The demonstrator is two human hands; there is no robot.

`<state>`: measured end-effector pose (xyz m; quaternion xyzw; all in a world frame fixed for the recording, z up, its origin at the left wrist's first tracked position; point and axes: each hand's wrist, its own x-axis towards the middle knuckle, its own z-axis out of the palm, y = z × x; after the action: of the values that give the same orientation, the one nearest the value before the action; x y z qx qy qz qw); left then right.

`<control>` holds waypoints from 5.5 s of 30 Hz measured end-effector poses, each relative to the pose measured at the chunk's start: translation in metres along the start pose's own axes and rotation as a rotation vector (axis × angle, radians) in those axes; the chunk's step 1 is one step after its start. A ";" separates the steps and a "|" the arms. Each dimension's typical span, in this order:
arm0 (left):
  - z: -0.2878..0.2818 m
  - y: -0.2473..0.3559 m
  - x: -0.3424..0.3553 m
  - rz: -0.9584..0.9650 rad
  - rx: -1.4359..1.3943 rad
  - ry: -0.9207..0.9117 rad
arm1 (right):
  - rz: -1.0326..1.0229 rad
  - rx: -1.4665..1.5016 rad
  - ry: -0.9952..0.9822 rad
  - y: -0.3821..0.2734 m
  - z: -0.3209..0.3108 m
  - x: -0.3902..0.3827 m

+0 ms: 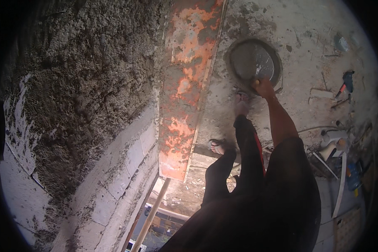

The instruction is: The person applies wet plaster to a white brick wall using a trowel, taking plaster from a bucket and spreading it over the surface of the wall.

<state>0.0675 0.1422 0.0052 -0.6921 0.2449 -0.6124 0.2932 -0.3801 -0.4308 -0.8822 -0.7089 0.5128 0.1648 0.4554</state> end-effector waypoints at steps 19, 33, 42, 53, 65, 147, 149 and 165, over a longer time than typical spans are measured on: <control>-0.066 -0.017 -0.031 -0.358 -0.018 -0.021 | -0.234 1.374 0.161 -0.210 -0.168 -0.346; -0.064 -0.003 -0.041 -0.331 -0.063 -0.018 | -0.573 0.566 0.426 -0.536 0.051 -0.411; -0.074 -0.017 -0.051 -0.368 0.044 -0.090 | -0.197 0.096 0.149 -0.235 0.057 -0.393; -0.055 -0.004 -0.020 -0.129 0.138 0.005 | 0.220 -0.576 0.214 -0.001 -0.089 -0.027; -0.032 -0.032 -0.021 -0.029 0.101 0.040 | 0.140 0.428 -0.192 0.000 -0.022 -0.053; -0.026 0.103 0.292 -0.027 -0.405 0.186 | -0.396 1.467 0.963 -0.414 -0.361 -0.301; -0.012 0.105 0.294 -0.031 -0.263 0.106 | -0.296 1.316 1.210 -0.461 -0.356 -0.252; 0.010 0.127 0.303 -0.061 -0.121 -0.020 | -0.448 1.285 0.207 -0.654 -0.188 -0.207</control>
<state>0.1198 -0.1584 0.1281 -0.7218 0.2576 -0.5981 0.2345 0.0627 -0.4262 -0.3259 -0.3991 0.3905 -0.3388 0.7573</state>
